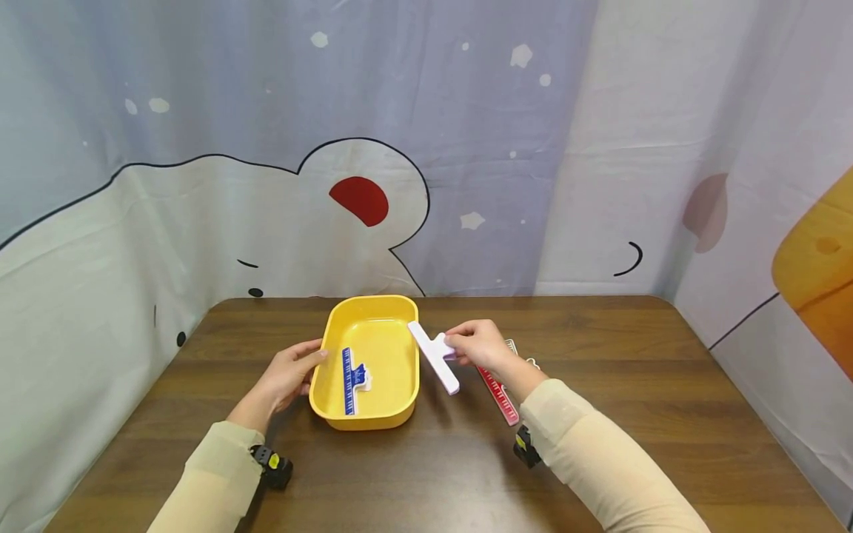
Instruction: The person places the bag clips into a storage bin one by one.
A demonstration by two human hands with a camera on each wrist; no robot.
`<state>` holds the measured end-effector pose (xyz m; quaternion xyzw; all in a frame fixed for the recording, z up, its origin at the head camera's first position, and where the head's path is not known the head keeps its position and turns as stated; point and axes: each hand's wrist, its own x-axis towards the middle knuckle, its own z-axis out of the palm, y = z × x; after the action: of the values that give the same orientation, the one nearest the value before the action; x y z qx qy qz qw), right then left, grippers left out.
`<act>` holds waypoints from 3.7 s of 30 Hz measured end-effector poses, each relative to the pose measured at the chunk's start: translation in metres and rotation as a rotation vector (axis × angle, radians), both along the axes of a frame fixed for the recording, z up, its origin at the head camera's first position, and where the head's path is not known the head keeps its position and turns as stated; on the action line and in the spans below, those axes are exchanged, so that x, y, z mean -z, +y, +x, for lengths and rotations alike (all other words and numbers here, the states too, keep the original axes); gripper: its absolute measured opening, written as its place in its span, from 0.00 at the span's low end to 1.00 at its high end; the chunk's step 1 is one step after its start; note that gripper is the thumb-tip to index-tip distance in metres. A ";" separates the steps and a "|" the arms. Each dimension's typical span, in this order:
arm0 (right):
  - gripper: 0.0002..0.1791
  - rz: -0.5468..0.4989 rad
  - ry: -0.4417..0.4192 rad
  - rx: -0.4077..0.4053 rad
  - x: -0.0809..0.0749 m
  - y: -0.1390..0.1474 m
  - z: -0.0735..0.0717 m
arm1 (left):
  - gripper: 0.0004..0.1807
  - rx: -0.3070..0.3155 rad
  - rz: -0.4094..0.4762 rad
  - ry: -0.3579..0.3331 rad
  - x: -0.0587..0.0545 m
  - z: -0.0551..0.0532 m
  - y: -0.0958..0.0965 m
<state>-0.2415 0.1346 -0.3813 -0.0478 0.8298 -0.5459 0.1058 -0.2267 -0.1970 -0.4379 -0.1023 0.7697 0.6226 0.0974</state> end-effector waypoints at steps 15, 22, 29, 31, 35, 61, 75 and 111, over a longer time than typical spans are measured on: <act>0.18 0.010 -0.027 0.024 0.006 -0.005 -0.007 | 0.27 -0.006 0.002 -0.014 -0.001 0.000 -0.001; 0.17 0.022 -0.038 0.031 0.004 -0.007 -0.004 | 0.26 -0.005 -0.005 -0.015 -0.001 0.000 0.000; 0.16 0.013 -0.034 0.040 0.003 -0.010 -0.004 | 0.26 -0.005 -0.005 -0.018 -0.001 0.001 0.001; 0.17 0.012 -0.037 0.038 0.004 -0.011 -0.004 | 0.26 -0.004 -0.004 -0.017 -0.001 0.001 0.001; 0.16 0.017 -0.043 0.039 0.005 -0.013 -0.005 | 0.26 -0.004 -0.004 -0.016 -0.002 0.001 0.001; 0.16 -0.005 -0.071 0.024 -0.001 -0.030 -0.003 | 0.26 -0.002 -0.002 -0.017 -0.003 0.001 0.000; 0.14 -0.015 -0.078 0.013 -0.004 -0.041 -0.003 | 0.26 -0.001 -0.004 -0.022 -0.004 0.001 0.000; 0.11 0.027 -0.091 0.006 -0.008 -0.064 -0.003 | 0.26 -0.015 0.016 -0.015 -0.001 0.000 0.000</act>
<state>-0.2442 0.0706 -0.3737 -0.0190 0.8315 -0.5367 0.1421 -0.2269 -0.1967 -0.4369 -0.1119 0.7632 0.6287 0.0991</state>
